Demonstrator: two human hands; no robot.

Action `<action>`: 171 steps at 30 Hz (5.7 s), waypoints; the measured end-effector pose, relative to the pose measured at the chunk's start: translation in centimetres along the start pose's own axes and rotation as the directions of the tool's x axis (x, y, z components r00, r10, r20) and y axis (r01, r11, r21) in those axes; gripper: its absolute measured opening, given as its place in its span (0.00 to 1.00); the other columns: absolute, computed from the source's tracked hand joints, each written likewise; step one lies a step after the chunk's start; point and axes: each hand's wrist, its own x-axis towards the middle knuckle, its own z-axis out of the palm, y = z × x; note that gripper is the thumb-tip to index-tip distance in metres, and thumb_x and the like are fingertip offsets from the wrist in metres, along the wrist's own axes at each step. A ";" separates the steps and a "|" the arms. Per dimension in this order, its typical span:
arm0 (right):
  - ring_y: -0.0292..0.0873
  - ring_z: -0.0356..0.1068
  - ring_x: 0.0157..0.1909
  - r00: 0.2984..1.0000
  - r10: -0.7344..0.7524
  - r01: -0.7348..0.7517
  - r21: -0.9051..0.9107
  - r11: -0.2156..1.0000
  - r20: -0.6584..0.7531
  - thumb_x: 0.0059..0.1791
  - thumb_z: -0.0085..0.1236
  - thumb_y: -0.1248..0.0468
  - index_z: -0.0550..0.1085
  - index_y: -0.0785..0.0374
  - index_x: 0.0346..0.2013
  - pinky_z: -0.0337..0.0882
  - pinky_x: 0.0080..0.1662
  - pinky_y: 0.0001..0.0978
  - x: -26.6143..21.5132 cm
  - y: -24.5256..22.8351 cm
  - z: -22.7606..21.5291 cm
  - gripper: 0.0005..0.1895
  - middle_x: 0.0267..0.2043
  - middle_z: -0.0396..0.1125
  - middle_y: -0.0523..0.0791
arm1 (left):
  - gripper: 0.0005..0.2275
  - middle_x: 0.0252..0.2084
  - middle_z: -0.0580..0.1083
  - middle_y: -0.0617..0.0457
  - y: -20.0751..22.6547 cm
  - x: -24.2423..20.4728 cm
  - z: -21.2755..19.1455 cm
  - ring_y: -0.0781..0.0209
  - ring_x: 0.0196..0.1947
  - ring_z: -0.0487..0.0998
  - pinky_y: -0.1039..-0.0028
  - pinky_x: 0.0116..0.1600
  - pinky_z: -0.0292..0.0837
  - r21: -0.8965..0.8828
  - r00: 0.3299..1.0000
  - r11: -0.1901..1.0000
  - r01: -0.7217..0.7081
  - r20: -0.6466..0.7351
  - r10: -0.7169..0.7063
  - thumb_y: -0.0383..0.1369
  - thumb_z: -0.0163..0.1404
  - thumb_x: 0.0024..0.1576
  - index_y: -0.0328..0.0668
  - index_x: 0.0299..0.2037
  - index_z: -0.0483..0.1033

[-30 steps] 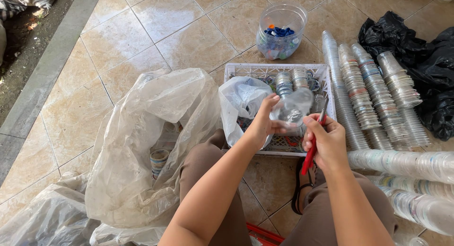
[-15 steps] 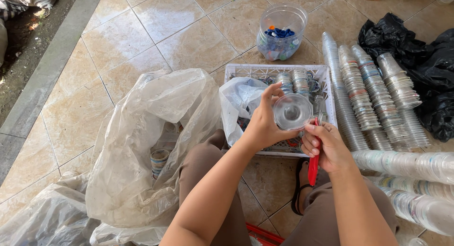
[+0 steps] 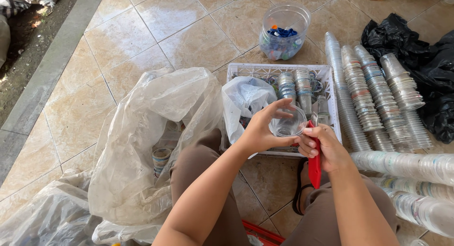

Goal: The person sits on the floor and uses red-handled scissors to cut the rims off clear plastic cups. They pick up cups from a white crate, cut the top edge, and place the modified cups into a stack on the floor.

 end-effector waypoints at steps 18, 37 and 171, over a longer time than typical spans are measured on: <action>0.28 0.56 0.14 0.961 0.136 -0.194 -0.237 0.952 -0.239 0.47 0.64 0.65 0.77 0.66 0.47 0.58 0.18 0.20 6.2 5.2 5.6 0.15 0.32 0.73 0.49 | 0.41 0.49 0.75 0.42 -1.2 -2.7 -9.1 0.58 0.46 0.79 0.73 0.53 0.76 -0.368 0.807 0.930 0.021 -0.543 -0.233 0.27 0.68 0.47 0.32 0.68 0.55; 0.27 0.49 0.13 0.999 0.010 -0.013 0.088 0.996 0.032 0.55 0.52 0.54 0.76 0.57 0.41 0.54 0.22 0.20 4.6 2.3 1.1 0.11 0.27 0.61 0.41 | 0.55 0.52 0.76 0.45 0.8 -1.9 -4.1 0.54 0.48 0.76 0.64 0.61 0.68 0.035 0.934 0.968 -0.250 -0.254 0.250 0.31 0.70 0.41 0.35 0.75 0.40; 0.47 0.74 0.29 0.755 -0.645 0.017 -0.981 0.195 -0.115 0.44 0.61 0.64 0.76 0.57 0.51 0.71 0.34 0.38 -1.9 -0.1 3.4 0.20 0.33 0.77 0.44 | 0.02 0.30 0.72 0.56 -2.0 2.8 3.6 0.56 0.26 0.76 0.69 0.27 0.68 0.822 0.959 0.555 -0.128 -0.040 0.280 0.30 0.54 0.55 0.44 0.32 0.76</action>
